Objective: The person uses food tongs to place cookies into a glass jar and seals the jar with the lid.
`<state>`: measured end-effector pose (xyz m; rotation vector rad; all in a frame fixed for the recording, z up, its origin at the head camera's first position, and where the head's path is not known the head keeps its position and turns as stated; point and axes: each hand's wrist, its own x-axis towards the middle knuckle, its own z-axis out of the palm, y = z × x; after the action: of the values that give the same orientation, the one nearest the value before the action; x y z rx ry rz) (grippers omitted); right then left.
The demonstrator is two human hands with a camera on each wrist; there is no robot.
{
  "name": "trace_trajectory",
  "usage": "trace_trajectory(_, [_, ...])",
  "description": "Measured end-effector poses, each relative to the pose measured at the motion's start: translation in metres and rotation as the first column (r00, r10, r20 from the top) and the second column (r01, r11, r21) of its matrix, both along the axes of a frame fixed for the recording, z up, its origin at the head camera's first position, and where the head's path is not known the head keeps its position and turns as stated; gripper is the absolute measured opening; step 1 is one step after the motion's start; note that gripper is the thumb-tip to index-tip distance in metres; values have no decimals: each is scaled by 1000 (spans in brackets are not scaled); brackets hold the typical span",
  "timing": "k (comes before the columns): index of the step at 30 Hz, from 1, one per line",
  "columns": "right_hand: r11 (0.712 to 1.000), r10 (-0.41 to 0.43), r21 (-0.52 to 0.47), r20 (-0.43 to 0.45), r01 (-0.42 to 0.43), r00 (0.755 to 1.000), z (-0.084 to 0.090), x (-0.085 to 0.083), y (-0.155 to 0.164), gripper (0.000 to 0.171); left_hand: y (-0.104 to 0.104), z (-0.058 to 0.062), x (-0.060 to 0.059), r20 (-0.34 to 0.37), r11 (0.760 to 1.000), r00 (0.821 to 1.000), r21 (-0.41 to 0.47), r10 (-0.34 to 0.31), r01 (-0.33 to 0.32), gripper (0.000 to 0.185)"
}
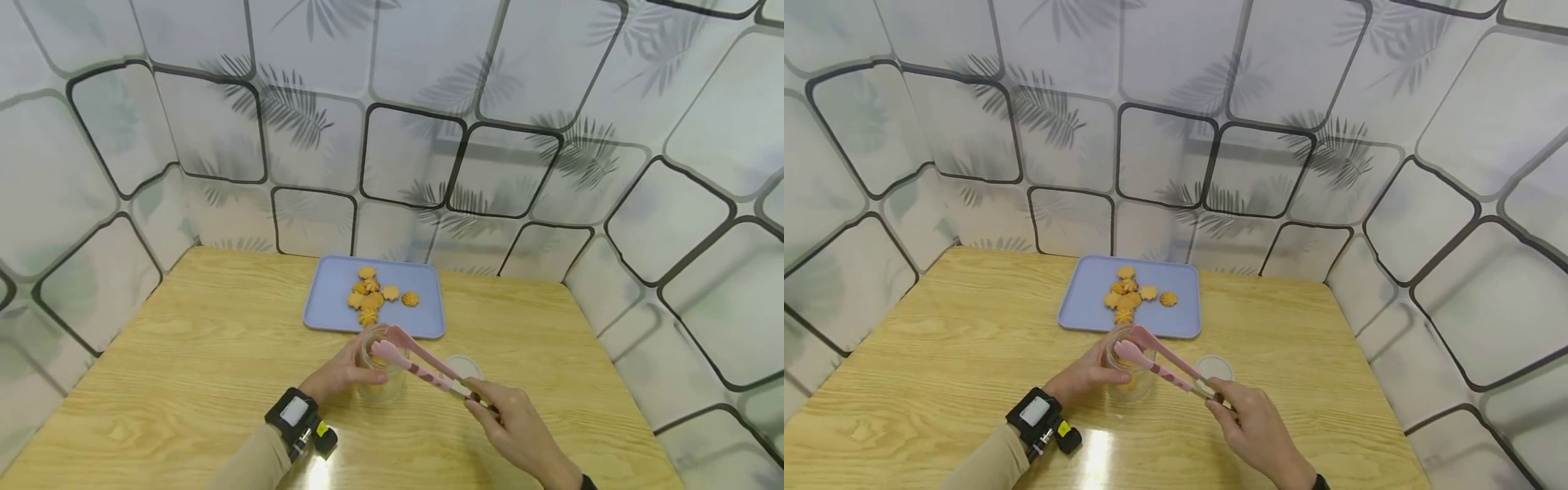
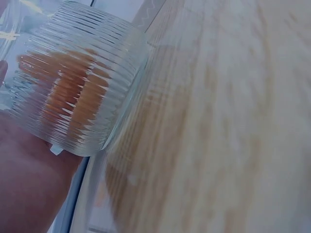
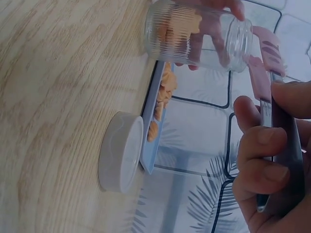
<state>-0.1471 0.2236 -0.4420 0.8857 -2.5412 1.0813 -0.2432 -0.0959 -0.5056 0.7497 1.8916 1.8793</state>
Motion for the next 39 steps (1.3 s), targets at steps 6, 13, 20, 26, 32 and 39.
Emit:
trace_trajectory(6, [996, -75, -56, -29, 73, 997, -3, -20, 1, 24, 1, 2, -1, -32, 996, 999, 76, -36, 39, 81])
trace_trajectory(13, [959, -283, 38, 35, 282, 958, -21, -74, 9, 27, 0, 3, -4, -71, 992, 997, 117, -30, 38, 76])
trace_trajectory(20, [901, -380, 266, 107, 341, 919, -36, -107, 5, 36, 4, 0, -3, -56, 992, 997, 107, -57, 62, 79])
trace_trajectory(26, [877, -406, 332, 130, 347, 904, -35, -123, -2, 35, 5, 1, -1, -18, 991, 998, 116, -66, 68, 80])
trace_trajectory(32, [875, -398, 361, 157, 322, 904, -35, -132, -6, 34, 4, 2, 0, -16, 990, 998, 122, -64, 65, 80])
trace_trajectory(39, [880, -379, 376, 188, 290, 906, -39, -134, -8, 29, 3, 3, 1, -21, 991, 998, 118, -55, 57, 80])
